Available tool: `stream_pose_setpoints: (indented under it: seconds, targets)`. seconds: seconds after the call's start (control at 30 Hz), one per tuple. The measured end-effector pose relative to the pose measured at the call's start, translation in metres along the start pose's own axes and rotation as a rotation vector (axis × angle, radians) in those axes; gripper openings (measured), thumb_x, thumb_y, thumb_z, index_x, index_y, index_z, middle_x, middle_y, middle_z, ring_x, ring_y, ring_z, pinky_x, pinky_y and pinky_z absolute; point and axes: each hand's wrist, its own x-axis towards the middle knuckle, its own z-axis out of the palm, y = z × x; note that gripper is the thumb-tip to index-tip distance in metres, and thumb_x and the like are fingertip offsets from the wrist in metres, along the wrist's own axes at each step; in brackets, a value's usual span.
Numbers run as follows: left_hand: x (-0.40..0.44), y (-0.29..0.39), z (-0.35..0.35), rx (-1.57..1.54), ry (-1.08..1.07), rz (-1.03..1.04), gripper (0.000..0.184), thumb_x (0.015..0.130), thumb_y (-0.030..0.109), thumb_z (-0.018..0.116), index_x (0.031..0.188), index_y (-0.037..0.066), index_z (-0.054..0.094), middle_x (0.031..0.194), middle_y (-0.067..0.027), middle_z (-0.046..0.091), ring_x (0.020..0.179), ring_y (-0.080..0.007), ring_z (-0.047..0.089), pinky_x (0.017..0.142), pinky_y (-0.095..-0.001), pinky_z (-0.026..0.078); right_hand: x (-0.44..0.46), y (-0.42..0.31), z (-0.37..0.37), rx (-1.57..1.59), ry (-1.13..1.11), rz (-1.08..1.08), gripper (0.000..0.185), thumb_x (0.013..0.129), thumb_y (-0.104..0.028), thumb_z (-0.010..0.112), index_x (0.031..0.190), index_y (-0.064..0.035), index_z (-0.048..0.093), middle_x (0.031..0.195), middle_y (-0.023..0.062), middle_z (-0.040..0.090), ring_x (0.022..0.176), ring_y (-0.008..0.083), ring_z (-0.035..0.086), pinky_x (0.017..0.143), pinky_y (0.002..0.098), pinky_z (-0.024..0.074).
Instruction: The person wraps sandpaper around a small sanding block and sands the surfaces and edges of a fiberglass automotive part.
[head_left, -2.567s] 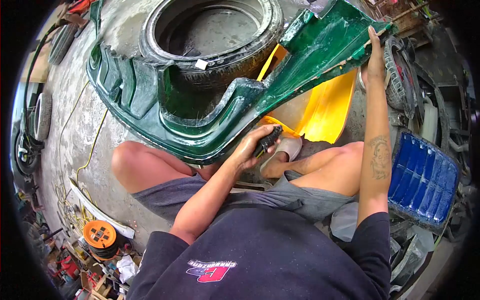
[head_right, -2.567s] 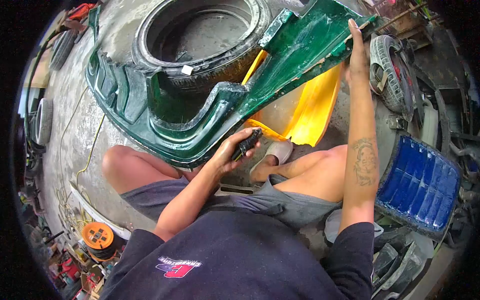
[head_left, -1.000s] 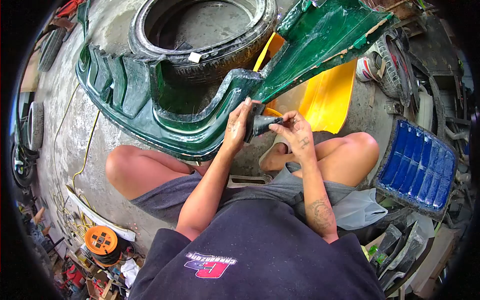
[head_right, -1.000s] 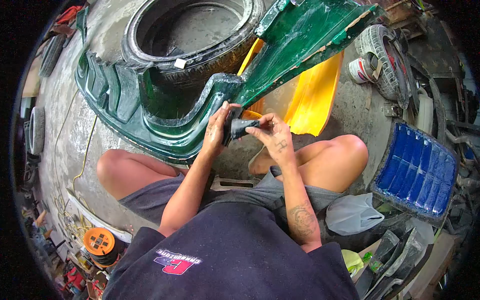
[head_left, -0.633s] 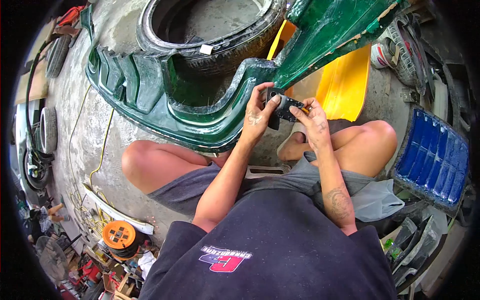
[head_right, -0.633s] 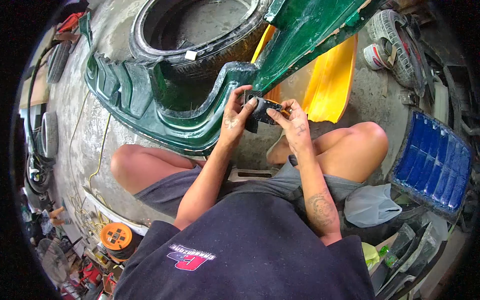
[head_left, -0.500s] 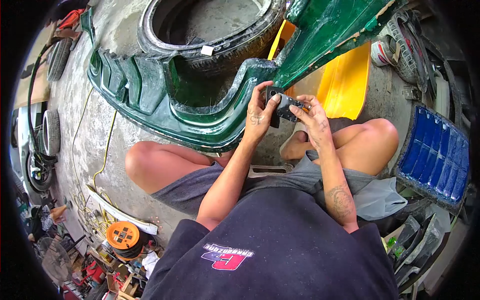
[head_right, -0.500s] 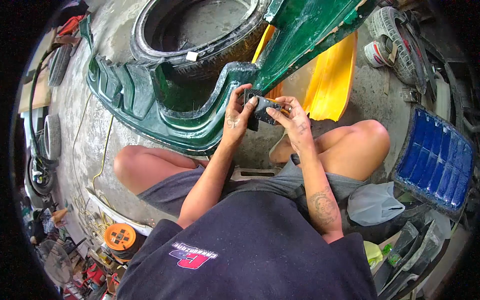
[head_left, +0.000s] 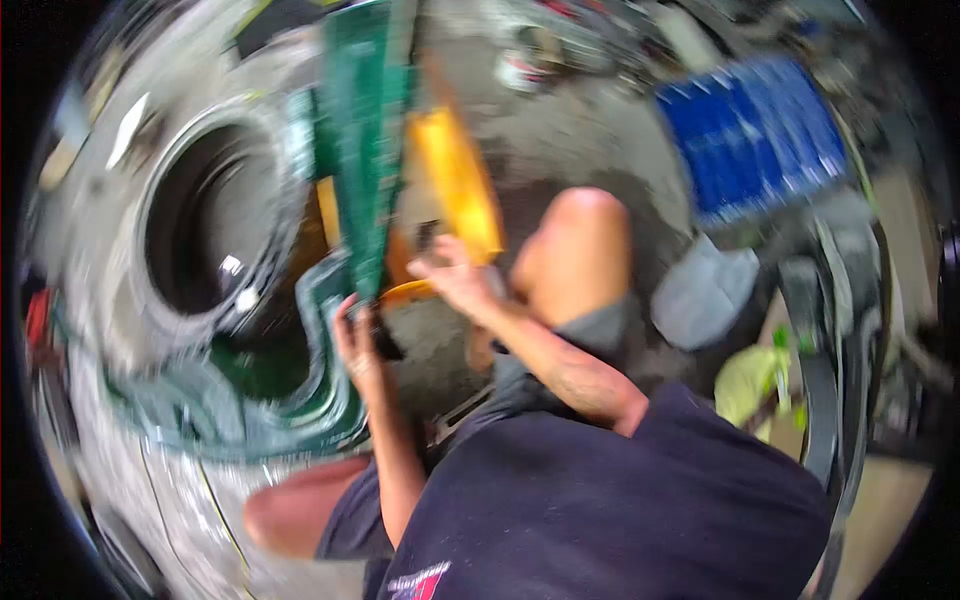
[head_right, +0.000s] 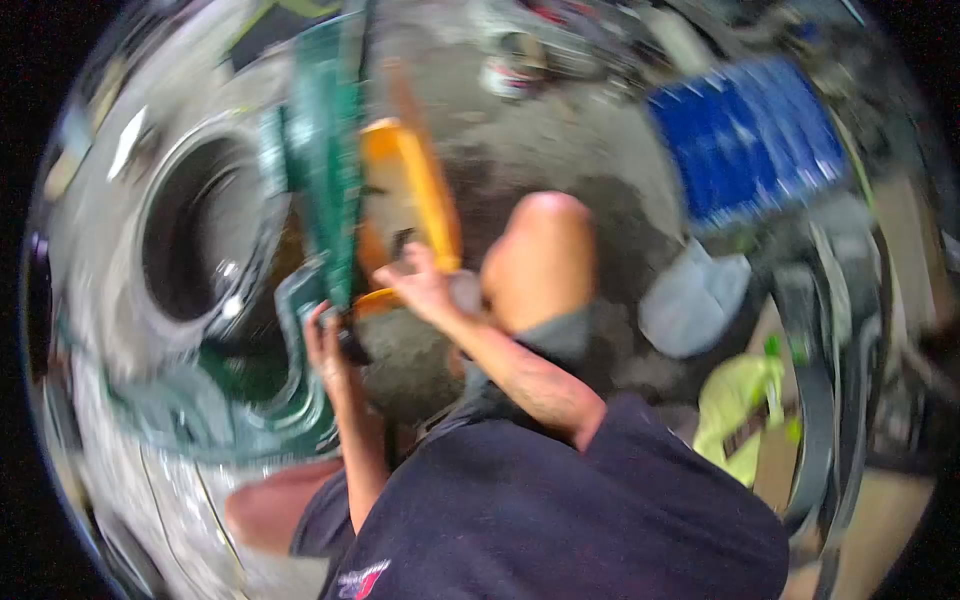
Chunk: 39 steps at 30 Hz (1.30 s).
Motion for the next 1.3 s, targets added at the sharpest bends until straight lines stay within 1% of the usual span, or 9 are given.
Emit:
stream_pose_setpoints:
  seconds: [0.1, 0.43, 0.53, 0.63, 0.77, 0.87, 0.97, 1.13, 1.3]
  targets:
    - [0.003, -0.013, -0.008, -0.082, -0.079, -0.026, 0.032, 0.096, 0.021, 0.062, 0.125, 0.008, 0.06, 0.108, -0.0027, 0.06, 0.096, -0.0125, 0.055, 0.085, -0.0265, 0.044, -0.005, 0.019, 0.005, -0.124, -0.011, -0.389, 0.063, 0.084, -0.03, 0.08, 0.131, -0.0023, 0.05, 0.125, 0.0154, 0.058, 0.1, 0.0223, 0.065, 0.08, 0.033, 0.0564]
    - [0.004, 0.041, 0.002, 0.228, -0.161, 0.089, 0.042, 0.09, 0.011, 0.072, 0.128, 0.007, 0.054, 0.098, -0.0014, 0.059, 0.074, -0.0076, 0.048, 0.062, -0.0199, 0.037, -0.085, -0.092, -0.059, -0.111, -0.316, -0.319, 0.042, 0.088, -0.017, 0.074, 0.119, 0.0012, 0.053, 0.109, 0.0162, 0.055, 0.079, 0.0233, 0.064, 0.071, 0.0362, 0.0543]
    - [-0.005, 0.108, -0.015, 0.284, -0.328, 0.181, 0.049, 0.089, 0.009, 0.07, 0.135, 0.007, 0.052, 0.097, -0.001, 0.059, 0.077, -0.0071, 0.05, 0.067, -0.0186, 0.039, -0.096, -0.111, -0.076, -0.106, -0.339, -0.259, 0.038, 0.089, -0.021, 0.072, 0.119, -0.002, 0.057, 0.103, 0.0165, 0.067, 0.092, 0.0235, 0.069, 0.079, 0.0377, 0.0543]
    - [-0.009, 0.171, -0.025, 0.406, -0.394, 0.289, 0.056, 0.086, 0.006, 0.068, 0.139, 0.003, 0.049, 0.098, -0.0048, 0.062, 0.078, -0.0085, 0.053, 0.07, -0.0196, 0.043, -0.09, -0.108, -0.084, -0.194, -0.348, -0.263, 0.036, 0.089, -0.022, 0.074, 0.117, -0.0032, 0.061, 0.094, 0.0139, 0.069, 0.075, 0.0196, 0.07, 0.07, 0.0338, 0.0548]
    - [0.011, 0.189, -0.055, 0.212, -0.505, 0.012, 0.054, 0.083, 0.003, 0.067, 0.135, 0.0, 0.05, 0.103, -0.0125, 0.066, 0.085, -0.0178, 0.062, 0.078, -0.0284, 0.051, -0.087, -0.1, -0.081, -0.145, -0.387, -0.216, 0.038, 0.089, -0.02, 0.075, 0.119, -0.0023, 0.061, 0.093, 0.0065, 0.067, 0.078, 0.0153, 0.07, 0.071, 0.0288, 0.0558]
    - [0.032, 0.141, -0.09, 1.311, -0.411, 0.663, 0.056, 0.082, 0.003, 0.068, 0.135, 0.004, 0.05, 0.111, -0.0173, 0.066, 0.098, -0.0258, 0.065, 0.09, -0.0346, 0.049, -0.091, -0.101, -0.074, -0.157, -0.477, -0.18, 0.038, 0.089, -0.019, 0.075, 0.12, -0.0028, 0.06, 0.099, 0.0079, 0.064, 0.085, 0.0159, 0.069, 0.073, 0.0281, 0.0554]
    - [0.042, 0.166, -0.096, 1.108, -0.655, 0.163, 0.057, 0.081, 0.003, 0.07, 0.134, 0.006, 0.05, 0.115, -0.0193, 0.065, 0.103, -0.0276, 0.065, 0.093, -0.0353, 0.048, -0.098, -0.124, -0.082, -0.208, -0.568, -0.25, 0.036, 0.09, -0.018, 0.074, 0.12, -0.0027, 0.06, 0.101, 0.0086, 0.061, 0.089, 0.0151, 0.068, 0.075, 0.0287, 0.0548]
    - [0.071, 0.176, -0.098, 1.321, -0.805, 0.438, 0.059, 0.082, 0.011, 0.073, 0.136, 0.006, 0.048, 0.124, -0.0216, 0.061, 0.115, -0.0394, 0.058, 0.099, -0.0421, 0.046, -0.113, -0.156, -0.137, -0.328, -0.536, -0.324, 0.028, 0.091, -0.013, 0.071, 0.116, -0.0023, 0.062, 0.095, 0.0081, 0.065, 0.085, 0.0161, 0.067, 0.079, 0.0303, 0.0555]
    - [0.088, 0.155, -0.08, 1.369, -1.017, 0.187, 0.063, 0.077, 0.005, 0.073, 0.135, 0.006, 0.049, 0.117, -0.0202, 0.064, 0.11, -0.0375, 0.061, 0.096, -0.0425, 0.048, -0.167, -0.19, -0.222, -0.561, -0.285, -0.419, 0.028, 0.088, -0.016, 0.073, 0.108, 0.0007, 0.064, 0.097, 0.0095, 0.066, 0.085, 0.0195, 0.066, 0.076, 0.0331, 0.0523]
